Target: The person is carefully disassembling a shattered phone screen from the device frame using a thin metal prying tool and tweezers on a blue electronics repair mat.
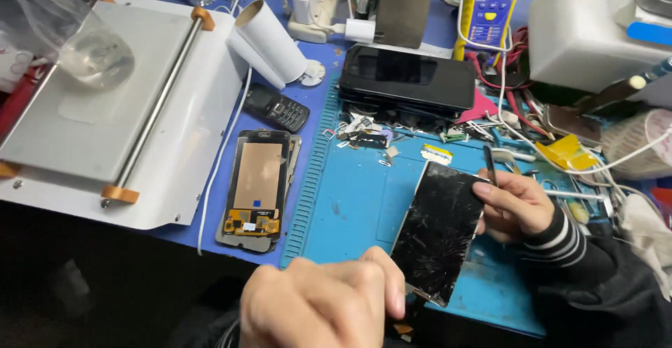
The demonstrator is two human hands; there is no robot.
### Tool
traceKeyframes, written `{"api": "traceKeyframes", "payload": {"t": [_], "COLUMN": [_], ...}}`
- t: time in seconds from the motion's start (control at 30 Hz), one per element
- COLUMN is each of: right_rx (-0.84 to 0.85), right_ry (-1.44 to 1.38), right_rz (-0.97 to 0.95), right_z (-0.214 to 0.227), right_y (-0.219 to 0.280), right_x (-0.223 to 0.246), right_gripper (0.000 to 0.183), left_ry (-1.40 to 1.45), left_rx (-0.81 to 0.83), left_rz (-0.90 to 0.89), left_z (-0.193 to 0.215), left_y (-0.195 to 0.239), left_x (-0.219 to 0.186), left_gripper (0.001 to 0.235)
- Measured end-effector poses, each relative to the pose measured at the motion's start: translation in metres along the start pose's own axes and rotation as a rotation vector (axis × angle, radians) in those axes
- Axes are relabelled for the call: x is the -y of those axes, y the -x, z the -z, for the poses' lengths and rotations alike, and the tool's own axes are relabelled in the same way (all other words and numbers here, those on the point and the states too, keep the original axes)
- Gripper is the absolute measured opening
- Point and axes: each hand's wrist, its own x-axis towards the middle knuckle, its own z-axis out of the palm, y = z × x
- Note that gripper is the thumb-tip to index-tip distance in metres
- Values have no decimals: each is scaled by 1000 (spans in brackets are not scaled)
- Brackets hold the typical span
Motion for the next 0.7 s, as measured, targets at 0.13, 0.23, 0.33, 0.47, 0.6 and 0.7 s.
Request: {"api": "traceKeyframes", "payload": {"t": [0.13, 0.23, 0.33, 0.47, 0.6, 0.7], "right_rx": [85, 52, 37, 135, 185, 181], "right_ry": [-108, -109, -114, 2, 147, 189], "right_rz": [78, 21, 2, 10, 23, -9], "right_z": [3, 7, 5, -4, -19, -19], "right_y": [1, 6, 12, 15, 13, 11], "right_x": [11, 10, 16, 21, 23, 18], "right_gripper": [18, 18, 17, 24, 25, 18], "left_ry": [-243, -461, -567, -217, 3, 17], "left_rx": [-208, -249, -203, -198, -98, -69], "left_rz": [470, 615, 743, 878, 801, 782], "left_z": [31, 43, 42, 45, 35, 33], "left_y": [-4, -7, -9, -5, -6, -6], "left_x": [11, 41, 71, 103, 104, 102], "left_gripper": [31, 62, 90, 87, 64, 48]}}
